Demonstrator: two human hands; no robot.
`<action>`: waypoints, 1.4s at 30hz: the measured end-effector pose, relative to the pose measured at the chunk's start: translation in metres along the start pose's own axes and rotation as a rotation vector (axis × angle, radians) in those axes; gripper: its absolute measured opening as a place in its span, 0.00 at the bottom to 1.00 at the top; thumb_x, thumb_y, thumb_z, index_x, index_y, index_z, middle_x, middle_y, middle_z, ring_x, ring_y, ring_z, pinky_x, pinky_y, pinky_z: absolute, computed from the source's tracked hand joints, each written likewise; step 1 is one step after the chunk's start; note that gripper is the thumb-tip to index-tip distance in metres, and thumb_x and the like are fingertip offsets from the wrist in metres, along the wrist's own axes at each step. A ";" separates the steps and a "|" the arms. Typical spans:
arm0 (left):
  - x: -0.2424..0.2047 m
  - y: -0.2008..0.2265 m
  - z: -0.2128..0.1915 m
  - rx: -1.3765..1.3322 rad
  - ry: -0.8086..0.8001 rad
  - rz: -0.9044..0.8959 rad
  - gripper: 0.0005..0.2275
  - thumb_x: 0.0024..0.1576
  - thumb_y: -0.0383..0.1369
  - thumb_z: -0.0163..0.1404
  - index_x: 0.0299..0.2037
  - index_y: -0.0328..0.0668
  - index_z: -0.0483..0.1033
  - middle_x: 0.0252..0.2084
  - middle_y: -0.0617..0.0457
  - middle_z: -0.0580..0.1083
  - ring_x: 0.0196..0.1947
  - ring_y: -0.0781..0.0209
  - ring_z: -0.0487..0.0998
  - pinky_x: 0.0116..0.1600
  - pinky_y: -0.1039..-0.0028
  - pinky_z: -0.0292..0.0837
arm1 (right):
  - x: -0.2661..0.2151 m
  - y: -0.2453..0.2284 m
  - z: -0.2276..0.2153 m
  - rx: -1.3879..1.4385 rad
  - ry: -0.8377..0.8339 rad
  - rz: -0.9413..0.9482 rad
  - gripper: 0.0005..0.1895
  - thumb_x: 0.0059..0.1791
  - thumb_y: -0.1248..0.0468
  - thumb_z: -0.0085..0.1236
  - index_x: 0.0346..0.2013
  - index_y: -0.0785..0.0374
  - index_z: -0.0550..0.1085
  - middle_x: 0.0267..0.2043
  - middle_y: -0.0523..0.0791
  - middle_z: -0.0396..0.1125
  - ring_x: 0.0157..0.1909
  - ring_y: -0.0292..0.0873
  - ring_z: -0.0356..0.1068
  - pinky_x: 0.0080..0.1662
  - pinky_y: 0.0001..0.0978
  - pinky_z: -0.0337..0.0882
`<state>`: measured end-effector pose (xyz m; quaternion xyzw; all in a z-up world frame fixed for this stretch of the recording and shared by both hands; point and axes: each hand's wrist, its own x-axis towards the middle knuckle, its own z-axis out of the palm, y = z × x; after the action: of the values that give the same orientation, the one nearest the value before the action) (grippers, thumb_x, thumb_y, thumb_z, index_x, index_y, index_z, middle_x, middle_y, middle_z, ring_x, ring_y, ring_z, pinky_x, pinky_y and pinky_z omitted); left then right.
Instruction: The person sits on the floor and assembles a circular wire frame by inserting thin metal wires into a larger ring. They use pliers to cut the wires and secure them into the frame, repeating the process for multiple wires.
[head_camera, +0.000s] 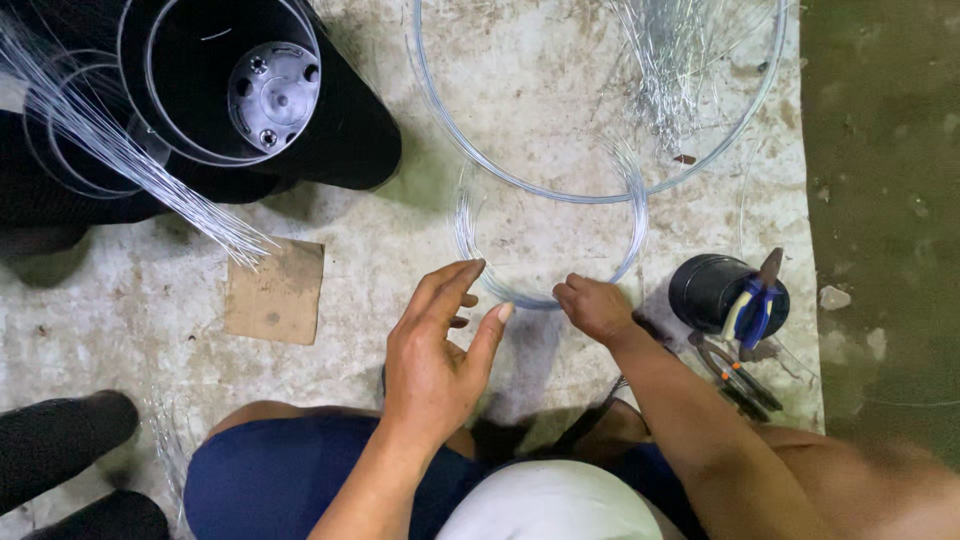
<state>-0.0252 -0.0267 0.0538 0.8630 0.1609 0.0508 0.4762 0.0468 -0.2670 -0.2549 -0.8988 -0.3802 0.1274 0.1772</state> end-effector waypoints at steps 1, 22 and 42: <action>-0.002 0.002 -0.001 -0.008 0.016 -0.012 0.20 0.55 0.32 0.60 0.57 0.36 0.76 0.56 0.45 0.77 0.42 0.56 0.82 0.42 0.71 0.78 | 0.002 -0.004 -0.003 0.006 0.023 0.004 0.03 0.48 0.62 0.56 0.35 0.54 0.76 0.31 0.44 0.68 0.32 0.52 0.73 0.33 0.47 0.72; -0.063 -0.055 0.045 -0.922 0.236 -0.836 0.37 0.60 0.37 0.52 0.74 0.44 0.40 0.63 0.47 0.69 0.59 0.58 0.73 0.61 0.65 0.68 | -0.013 -0.140 -0.173 0.019 0.401 -0.378 0.12 0.43 0.64 0.67 0.42 0.57 0.80 0.27 0.42 0.67 0.25 0.45 0.70 0.28 0.38 0.70; -0.032 -0.043 0.004 -1.107 0.546 -0.275 0.16 0.68 0.36 0.38 0.64 0.44 0.66 0.25 0.59 0.61 0.19 0.74 0.56 0.23 0.80 0.52 | -0.073 -0.148 -0.231 0.326 0.691 0.050 0.07 0.50 0.70 0.63 0.43 0.66 0.78 0.41 0.49 0.75 0.40 0.43 0.78 0.42 0.32 0.75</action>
<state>-0.0643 -0.0194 0.0181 0.4161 0.3358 0.2831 0.7962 -0.0135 -0.2756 0.0229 -0.8576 -0.2509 -0.1202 0.4326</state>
